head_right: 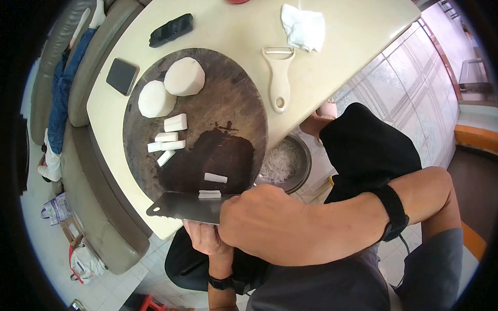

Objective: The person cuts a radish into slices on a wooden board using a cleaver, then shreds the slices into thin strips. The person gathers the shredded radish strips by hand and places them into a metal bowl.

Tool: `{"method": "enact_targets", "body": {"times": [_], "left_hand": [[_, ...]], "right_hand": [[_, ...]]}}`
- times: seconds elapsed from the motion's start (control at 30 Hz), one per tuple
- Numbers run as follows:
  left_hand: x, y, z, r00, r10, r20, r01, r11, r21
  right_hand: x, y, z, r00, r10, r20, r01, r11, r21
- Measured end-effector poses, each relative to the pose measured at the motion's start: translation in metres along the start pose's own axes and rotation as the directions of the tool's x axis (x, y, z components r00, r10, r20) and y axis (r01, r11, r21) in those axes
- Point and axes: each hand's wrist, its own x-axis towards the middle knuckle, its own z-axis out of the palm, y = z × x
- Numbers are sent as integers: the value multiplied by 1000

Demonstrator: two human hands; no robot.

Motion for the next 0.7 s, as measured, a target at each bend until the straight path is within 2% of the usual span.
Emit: {"method": "enact_targets", "body": {"times": [0.17, 0.3, 0.37, 0.47, 0.57, 0.7], "left_hand": [[-2, 0, 3, 1000, -1, -20, 1, 999, 34], [-1, 3, 4, 999, -15, -51, 15, 1000, 11], [-5, 0, 2, 1000, -18, -8, 18, 998, 54], [-3, 1, 3, 999, 30, -44, -25, 995, 100], [-8, -1, 1, 1000, 23, -6, -23, 995, 101], [-7, 0, 0, 1000, -9, -5, 9, 996, 91]], "right_hand": [[-6, 8, -1, 997, 75, -20, -74, 995, 59], [-16, 9, -15, 999, 51, 18, -52, 997, 57], [-21, 2, -22, 996, 59, 72, -65, 994, 83], [-28, 0, -19, 992, 68, 109, -79, 992, 98], [-30, 1, -22, 988, 57, 140, -72, 992, 107], [-29, 1, -22, 991, 62, 120, -77, 990, 119]]}}
